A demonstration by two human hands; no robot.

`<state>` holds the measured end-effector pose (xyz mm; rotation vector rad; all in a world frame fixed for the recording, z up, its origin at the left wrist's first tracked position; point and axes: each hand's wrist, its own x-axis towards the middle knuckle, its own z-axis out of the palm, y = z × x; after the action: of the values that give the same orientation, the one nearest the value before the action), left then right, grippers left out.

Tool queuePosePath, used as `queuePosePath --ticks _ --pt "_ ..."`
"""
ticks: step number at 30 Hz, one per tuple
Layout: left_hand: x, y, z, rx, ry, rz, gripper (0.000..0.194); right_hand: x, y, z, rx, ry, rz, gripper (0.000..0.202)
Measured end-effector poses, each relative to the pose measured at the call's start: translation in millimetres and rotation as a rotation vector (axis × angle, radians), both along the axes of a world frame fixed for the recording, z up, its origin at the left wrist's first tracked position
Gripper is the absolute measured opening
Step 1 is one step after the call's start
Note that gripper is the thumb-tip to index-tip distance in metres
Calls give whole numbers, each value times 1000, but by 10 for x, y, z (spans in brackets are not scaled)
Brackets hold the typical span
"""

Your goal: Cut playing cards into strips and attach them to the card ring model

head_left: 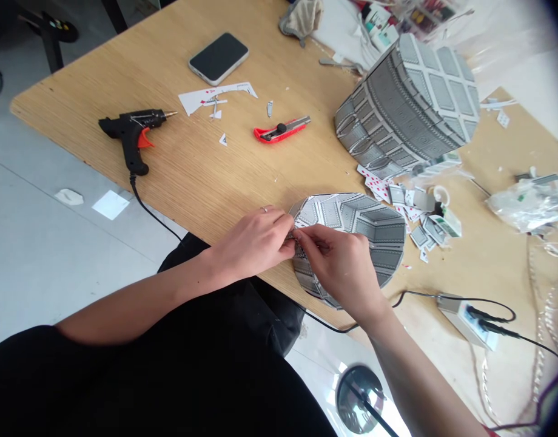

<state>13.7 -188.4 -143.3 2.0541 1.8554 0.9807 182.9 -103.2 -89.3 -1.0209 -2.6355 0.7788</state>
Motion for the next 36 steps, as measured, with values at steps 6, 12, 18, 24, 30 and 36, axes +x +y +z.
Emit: queuePosePath --ticks 6,12,18,24,30,36 --pt "-16 -34 -86 36 -49 -8 6 19 -10 4 -22 14 -33 24" --pt "-26 -133 -211 49 -52 34 9 20 -31 -5 -13 4 -49 24" --pt "-18 -118 -232 36 -44 22 9 8 -26 -20 -12 13 -48 24" --pt "19 -70 -273 20 -26 19 12 11 -25 -11 -31 25 -51 23" --pt "31 -142 -261 55 -44 62 7 21 -26 -11 -31 9 -63 25" --pt "40 -176 -256 2 1 83 7 8 -27 -12 -52 10 -80 27"
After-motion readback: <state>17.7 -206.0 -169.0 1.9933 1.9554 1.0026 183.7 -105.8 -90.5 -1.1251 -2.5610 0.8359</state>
